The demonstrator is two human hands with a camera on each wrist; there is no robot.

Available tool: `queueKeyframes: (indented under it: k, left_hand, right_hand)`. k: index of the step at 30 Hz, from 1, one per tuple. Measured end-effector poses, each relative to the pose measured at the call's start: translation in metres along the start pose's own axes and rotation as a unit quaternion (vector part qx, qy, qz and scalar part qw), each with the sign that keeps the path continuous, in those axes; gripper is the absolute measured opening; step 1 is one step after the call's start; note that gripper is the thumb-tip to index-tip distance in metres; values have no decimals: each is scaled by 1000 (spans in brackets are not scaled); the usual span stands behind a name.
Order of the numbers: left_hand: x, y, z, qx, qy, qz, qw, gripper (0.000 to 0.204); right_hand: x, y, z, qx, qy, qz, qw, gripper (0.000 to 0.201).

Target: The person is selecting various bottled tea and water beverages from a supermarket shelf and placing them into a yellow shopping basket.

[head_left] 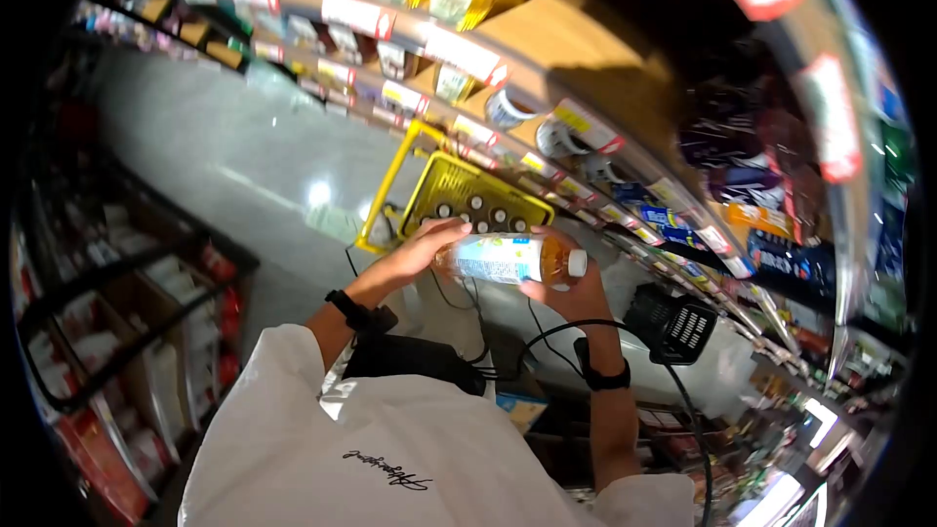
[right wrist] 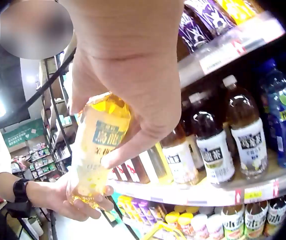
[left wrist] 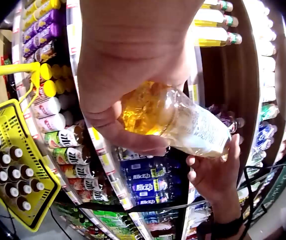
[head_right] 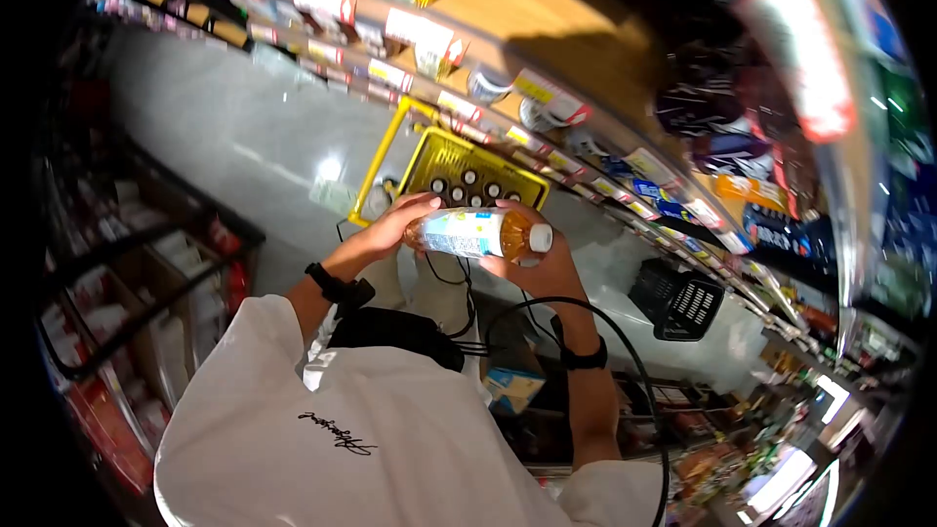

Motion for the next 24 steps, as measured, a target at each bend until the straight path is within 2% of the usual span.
queueKeyframes:
  k: [2,3,4,5,6,8,9,10,12,13,14,16,20,21,22,23,24]
  left_hand:
    - [8,-41,-11,-16,28,-44,999,41]
    - [11,-62,-17,-35,28,-70,997,39]
    - [10,-76,-24,-39,0,-93,995,38]
    - [14,-89,-27,-17,34,-100,994,37]
    - [16,-105,-28,5,67,-110,992,37]
    - [32,-157,-52,-40,87,-109,989,36]
    - [39,-185,-62,-73,97,-106,987,36]
    - [44,-198,-71,-86,104,-108,985,36]
    - [54,-222,-88,-242,150,-90,954,34]
    - [55,-210,-86,-241,208,-129,939,35]
    - [64,-215,-91,-246,209,-130,937,35]
    - [74,-224,-108,-189,266,-86,941,36]
    - [101,-247,-155,-79,273,-58,957,33]
    - [103,-249,-167,-88,268,-80,956,32]
    - [106,-253,-177,-88,267,-85,956,32]
    - [109,-259,-187,-90,274,-74,955,32]
    - [110,-262,-196,-94,281,-62,953,32]
  right_hand:
    - [-4,41,-4,128,-19,90,987,59]
    - [-7,72,-7,121,-33,112,986,59]
    - [-6,104,-14,-9,-8,60,998,52]
    - [1,119,-15,-137,13,-3,990,45]
    - [0,136,-15,-141,-5,6,990,45]
    - [7,159,-3,-118,-1,84,990,39]
    - [10,171,0,-135,-9,108,985,43]
    - [18,178,7,-139,-21,115,983,43]
    - [29,192,19,-154,10,134,979,45]
    - [38,203,24,-184,35,122,975,47]
    - [49,212,32,-186,30,125,974,47]
    - [73,224,41,-196,99,127,967,47]
    - [135,231,58,-376,88,75,919,42]
    - [150,245,58,-376,86,83,919,42]
    - [167,256,59,-454,86,-37,886,42]
    - [182,262,61,-523,85,-156,833,42]
    - [197,268,62,-523,85,-152,834,42]
Point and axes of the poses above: each hand's wrist, its own x-axis towards the middle knuckle, its own z-axis out of the palm, y = z × x, the point moved 3 cm from there along x, towards the middle knuckle, and after that the axes turned 2 degrees about -x, right-handed, at the moved point
